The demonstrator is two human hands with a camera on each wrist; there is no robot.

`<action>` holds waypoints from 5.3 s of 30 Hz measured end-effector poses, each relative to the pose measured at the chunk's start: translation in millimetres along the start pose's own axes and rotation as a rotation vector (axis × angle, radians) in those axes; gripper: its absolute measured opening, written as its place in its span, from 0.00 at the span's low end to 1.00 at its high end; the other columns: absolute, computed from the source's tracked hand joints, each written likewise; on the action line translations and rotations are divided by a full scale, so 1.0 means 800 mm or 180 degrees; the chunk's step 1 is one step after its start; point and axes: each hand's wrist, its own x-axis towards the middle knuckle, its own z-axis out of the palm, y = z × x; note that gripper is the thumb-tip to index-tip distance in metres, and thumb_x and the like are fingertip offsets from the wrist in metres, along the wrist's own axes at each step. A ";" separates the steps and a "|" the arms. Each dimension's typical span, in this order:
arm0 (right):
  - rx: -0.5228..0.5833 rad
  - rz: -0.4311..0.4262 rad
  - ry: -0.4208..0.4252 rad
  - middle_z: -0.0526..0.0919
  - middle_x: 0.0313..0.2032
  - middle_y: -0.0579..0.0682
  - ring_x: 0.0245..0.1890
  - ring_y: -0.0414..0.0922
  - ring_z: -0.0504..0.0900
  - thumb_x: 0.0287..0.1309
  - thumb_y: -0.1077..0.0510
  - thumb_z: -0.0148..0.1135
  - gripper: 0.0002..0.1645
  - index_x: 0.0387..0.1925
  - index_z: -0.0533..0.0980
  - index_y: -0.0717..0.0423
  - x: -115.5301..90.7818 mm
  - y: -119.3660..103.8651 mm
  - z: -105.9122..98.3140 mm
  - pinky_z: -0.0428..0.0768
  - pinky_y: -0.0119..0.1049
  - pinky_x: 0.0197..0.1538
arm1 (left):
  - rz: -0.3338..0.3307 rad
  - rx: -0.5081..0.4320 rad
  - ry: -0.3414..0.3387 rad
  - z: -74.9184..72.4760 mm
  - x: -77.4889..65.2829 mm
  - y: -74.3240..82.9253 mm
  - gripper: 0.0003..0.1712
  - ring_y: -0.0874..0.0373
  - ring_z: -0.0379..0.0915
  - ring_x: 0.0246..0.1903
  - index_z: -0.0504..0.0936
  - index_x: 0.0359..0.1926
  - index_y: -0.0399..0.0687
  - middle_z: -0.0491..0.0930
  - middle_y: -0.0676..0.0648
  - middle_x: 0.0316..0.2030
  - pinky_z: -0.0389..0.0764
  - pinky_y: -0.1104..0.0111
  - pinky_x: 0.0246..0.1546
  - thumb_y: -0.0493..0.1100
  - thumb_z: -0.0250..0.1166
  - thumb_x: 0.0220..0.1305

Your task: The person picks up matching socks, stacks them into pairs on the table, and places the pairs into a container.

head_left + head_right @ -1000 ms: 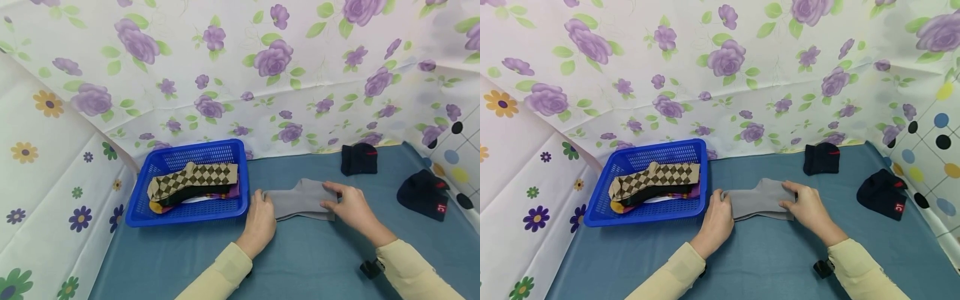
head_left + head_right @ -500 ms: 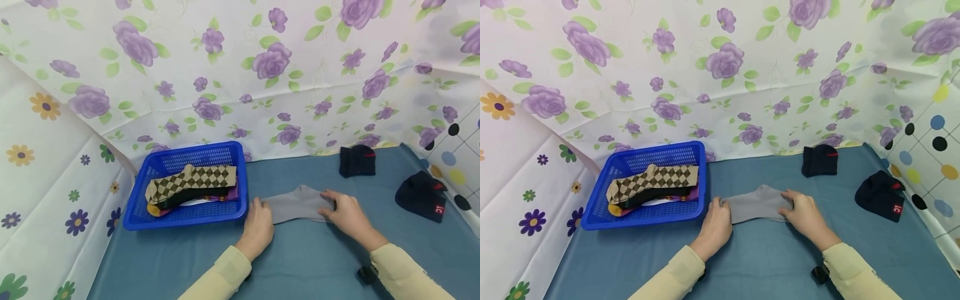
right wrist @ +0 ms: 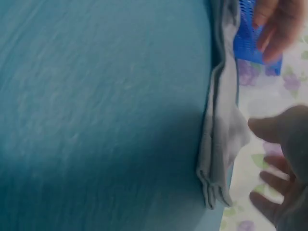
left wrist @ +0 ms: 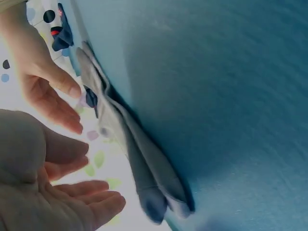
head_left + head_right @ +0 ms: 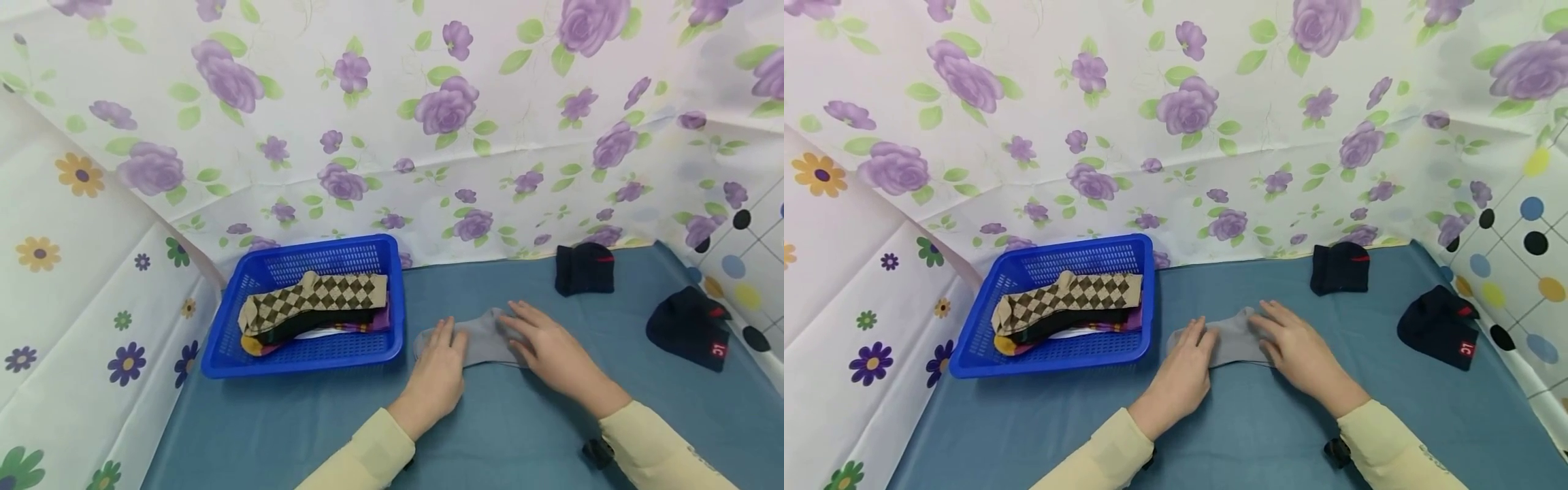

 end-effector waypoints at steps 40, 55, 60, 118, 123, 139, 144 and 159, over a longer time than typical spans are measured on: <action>0.0619 0.0304 -0.0951 0.57 0.70 0.58 0.69 0.60 0.55 0.63 0.47 0.56 0.35 0.69 0.58 0.45 0.001 0.022 0.010 0.55 0.62 0.65 | -0.0576 0.0640 0.0043 0.023 0.007 -0.036 0.28 0.48 0.71 0.49 0.70 0.54 0.33 0.76 0.39 0.44 0.68 0.60 0.58 0.45 0.63 0.56; 0.0263 0.0783 -0.1004 0.71 0.54 0.67 0.54 0.63 0.72 0.49 0.49 0.69 0.38 0.59 0.69 0.63 0.025 0.034 -0.012 0.73 0.58 0.49 | -0.0733 0.0355 -0.0084 0.018 0.016 -0.032 0.26 0.46 0.70 0.45 0.70 0.56 0.39 0.76 0.39 0.42 0.73 0.60 0.49 0.40 0.62 0.57; 0.0515 0.1021 -0.1160 0.73 0.52 0.67 0.50 0.61 0.74 0.48 0.48 0.70 0.39 0.57 0.70 0.65 0.029 0.035 -0.016 0.75 0.54 0.46 | -0.0712 0.0216 -0.0106 0.015 0.020 -0.032 0.19 0.48 0.68 0.41 0.72 0.48 0.41 0.73 0.41 0.39 0.72 0.61 0.45 0.39 0.63 0.55; 0.1142 -0.0317 -0.0371 0.63 0.24 0.47 0.27 0.42 0.69 0.54 0.60 0.64 0.19 0.26 0.60 0.49 0.191 -0.141 -0.072 0.67 0.37 0.31 | -0.0964 -0.0597 0.0822 -0.212 -0.022 -0.192 0.12 0.50 0.81 0.30 0.74 0.47 0.41 0.81 0.37 0.40 0.78 0.66 0.20 0.38 0.58 0.63; 0.1104 -0.0380 -0.0315 0.67 0.25 0.47 0.29 0.42 0.68 0.51 0.62 0.64 0.17 0.26 0.62 0.50 0.229 -0.171 -0.054 0.68 0.36 0.33 | -0.1172 -0.0665 0.0698 -0.221 -0.021 -0.237 0.11 0.52 0.79 0.24 0.74 0.46 0.41 0.80 0.38 0.38 0.73 0.68 0.17 0.39 0.58 0.64; 0.1022 -0.0070 -0.0829 0.80 0.44 0.48 0.34 0.40 0.79 0.55 0.57 0.65 0.19 0.49 0.71 0.51 0.271 -0.217 0.011 0.78 0.34 0.39 | -0.1495 -0.0618 0.0171 -0.195 -0.017 -0.338 0.12 0.47 0.75 0.29 0.77 0.40 0.35 0.79 0.35 0.35 0.75 0.66 0.24 0.38 0.63 0.56; 0.0860 -0.0166 -0.0904 0.81 0.45 0.49 0.33 0.39 0.80 0.57 0.58 0.62 0.22 0.55 0.71 0.51 0.271 -0.216 0.031 0.79 0.33 0.37 | -0.1589 -0.0539 0.0039 -0.186 -0.017 -0.352 0.09 0.50 0.72 0.27 0.77 0.32 0.36 0.77 0.39 0.28 0.72 0.67 0.23 0.38 0.65 0.54; 0.0088 -0.0474 -0.0533 0.76 0.55 0.51 0.54 0.46 0.75 0.53 0.61 0.61 0.31 0.60 0.67 0.50 0.276 -0.225 0.052 0.77 0.40 0.54 | -0.1738 -0.0529 0.0077 -0.170 -0.024 -0.376 0.18 0.41 0.77 0.37 0.77 0.43 0.30 0.79 0.31 0.41 0.80 0.55 0.33 0.39 0.65 0.53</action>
